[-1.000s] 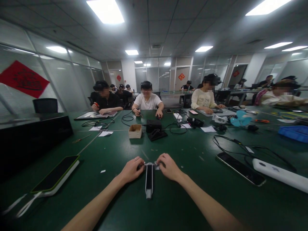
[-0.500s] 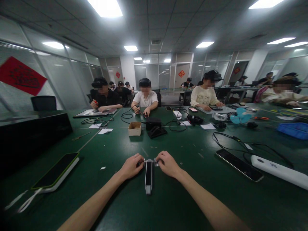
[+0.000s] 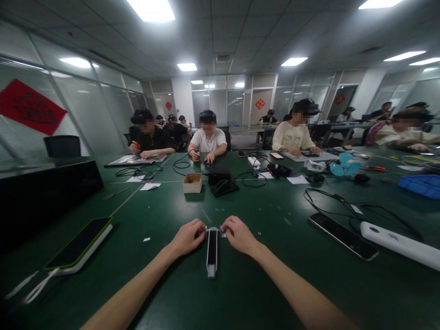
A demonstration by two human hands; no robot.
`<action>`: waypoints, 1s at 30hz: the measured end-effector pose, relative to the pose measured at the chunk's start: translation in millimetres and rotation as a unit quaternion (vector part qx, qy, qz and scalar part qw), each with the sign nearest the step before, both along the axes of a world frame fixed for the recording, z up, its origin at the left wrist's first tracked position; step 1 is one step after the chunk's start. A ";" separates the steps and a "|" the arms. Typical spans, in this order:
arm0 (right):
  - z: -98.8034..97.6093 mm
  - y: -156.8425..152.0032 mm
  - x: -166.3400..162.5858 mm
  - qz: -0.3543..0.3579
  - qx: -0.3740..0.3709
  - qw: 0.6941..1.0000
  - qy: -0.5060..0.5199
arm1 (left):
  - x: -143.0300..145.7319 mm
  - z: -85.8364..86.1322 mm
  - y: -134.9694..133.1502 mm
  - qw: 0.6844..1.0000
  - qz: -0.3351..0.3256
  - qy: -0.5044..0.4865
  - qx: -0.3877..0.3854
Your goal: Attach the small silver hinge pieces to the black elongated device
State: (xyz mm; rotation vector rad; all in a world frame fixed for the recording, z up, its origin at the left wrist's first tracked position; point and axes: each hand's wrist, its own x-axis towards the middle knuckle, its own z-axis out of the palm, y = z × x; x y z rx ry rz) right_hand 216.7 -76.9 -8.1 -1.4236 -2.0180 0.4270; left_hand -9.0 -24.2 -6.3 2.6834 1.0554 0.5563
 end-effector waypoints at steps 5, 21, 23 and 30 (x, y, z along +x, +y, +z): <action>0.6 0.8 -0.5 -0.010 0.026 1.000 0.010 | 0.4 -1.8 1.3 1.000 0.003 -0.001 -0.002; 7.0 3.2 12.6 -0.002 0.047 0.997 -0.062 | -0.3 -0.8 1.1 1.000 -0.003 0.000 0.005; 14.6 5.6 24.7 -0.018 0.075 0.994 -0.077 | -0.5 -0.4 1.1 1.000 -0.002 0.003 0.005; 32.2 8.4 89.3 -0.109 -0.081 0.980 -0.143 | -0.3 -0.6 1.6 1.000 -0.002 -0.005 0.008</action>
